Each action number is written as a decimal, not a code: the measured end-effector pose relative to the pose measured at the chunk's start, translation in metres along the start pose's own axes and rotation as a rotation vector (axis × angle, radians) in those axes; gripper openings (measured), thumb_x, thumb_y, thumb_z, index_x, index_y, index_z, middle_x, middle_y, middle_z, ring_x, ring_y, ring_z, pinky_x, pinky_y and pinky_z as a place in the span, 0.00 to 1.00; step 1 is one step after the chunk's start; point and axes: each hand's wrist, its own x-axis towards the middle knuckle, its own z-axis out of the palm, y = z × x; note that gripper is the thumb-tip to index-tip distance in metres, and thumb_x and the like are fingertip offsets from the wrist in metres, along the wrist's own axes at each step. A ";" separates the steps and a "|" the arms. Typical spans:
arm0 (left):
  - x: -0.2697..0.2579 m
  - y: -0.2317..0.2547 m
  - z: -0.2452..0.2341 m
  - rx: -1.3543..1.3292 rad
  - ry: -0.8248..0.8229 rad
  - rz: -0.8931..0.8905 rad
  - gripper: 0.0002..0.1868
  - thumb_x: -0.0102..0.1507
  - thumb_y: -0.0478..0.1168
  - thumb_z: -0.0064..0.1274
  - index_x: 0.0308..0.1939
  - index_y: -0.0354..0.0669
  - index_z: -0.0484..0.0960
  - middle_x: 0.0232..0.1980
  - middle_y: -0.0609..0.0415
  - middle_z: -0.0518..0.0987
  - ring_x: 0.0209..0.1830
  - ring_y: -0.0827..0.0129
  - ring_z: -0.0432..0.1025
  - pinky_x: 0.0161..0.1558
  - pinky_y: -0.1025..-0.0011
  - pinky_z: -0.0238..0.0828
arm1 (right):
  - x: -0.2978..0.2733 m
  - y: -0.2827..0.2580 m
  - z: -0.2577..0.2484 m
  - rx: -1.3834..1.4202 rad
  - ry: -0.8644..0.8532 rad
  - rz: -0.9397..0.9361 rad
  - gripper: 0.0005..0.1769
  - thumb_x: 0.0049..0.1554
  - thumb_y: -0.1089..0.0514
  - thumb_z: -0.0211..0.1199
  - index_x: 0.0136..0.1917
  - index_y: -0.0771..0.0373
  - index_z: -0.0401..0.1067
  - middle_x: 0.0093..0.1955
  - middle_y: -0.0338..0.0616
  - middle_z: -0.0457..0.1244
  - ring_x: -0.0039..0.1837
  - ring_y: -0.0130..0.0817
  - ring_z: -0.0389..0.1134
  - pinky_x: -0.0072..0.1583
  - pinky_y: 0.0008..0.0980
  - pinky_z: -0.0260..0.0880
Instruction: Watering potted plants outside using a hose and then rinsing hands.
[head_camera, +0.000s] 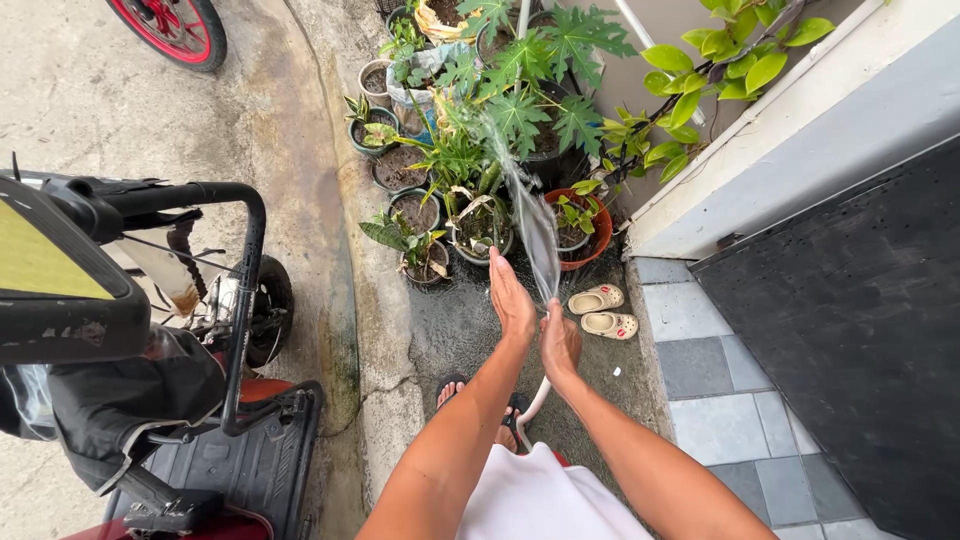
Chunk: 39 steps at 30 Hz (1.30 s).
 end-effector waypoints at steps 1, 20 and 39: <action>0.001 0.000 -0.001 0.001 -0.001 0.000 0.37 0.73 0.59 0.20 0.78 0.40 0.56 0.80 0.46 0.58 0.81 0.55 0.52 0.77 0.66 0.45 | -0.005 -0.005 -0.003 0.001 0.001 0.001 0.43 0.60 0.24 0.31 0.30 0.57 0.70 0.25 0.40 0.57 0.31 0.40 0.58 0.37 0.45 0.52; 0.004 0.003 -0.001 0.018 -0.020 -0.006 0.37 0.73 0.60 0.20 0.78 0.41 0.57 0.80 0.45 0.59 0.80 0.56 0.52 0.77 0.65 0.45 | 0.000 0.000 0.014 -0.050 0.002 -0.138 0.51 0.59 0.20 0.36 0.29 0.70 0.69 0.28 0.56 0.61 0.35 0.50 0.63 0.40 0.54 0.58; 0.011 0.007 -0.016 -0.003 0.002 0.038 0.37 0.73 0.59 0.21 0.78 0.39 0.57 0.81 0.45 0.59 0.82 0.55 0.51 0.77 0.65 0.44 | 0.002 -0.014 0.020 -0.182 -0.103 -0.162 0.51 0.59 0.22 0.38 0.37 0.75 0.73 0.36 0.68 0.65 0.43 0.61 0.69 0.49 0.55 0.65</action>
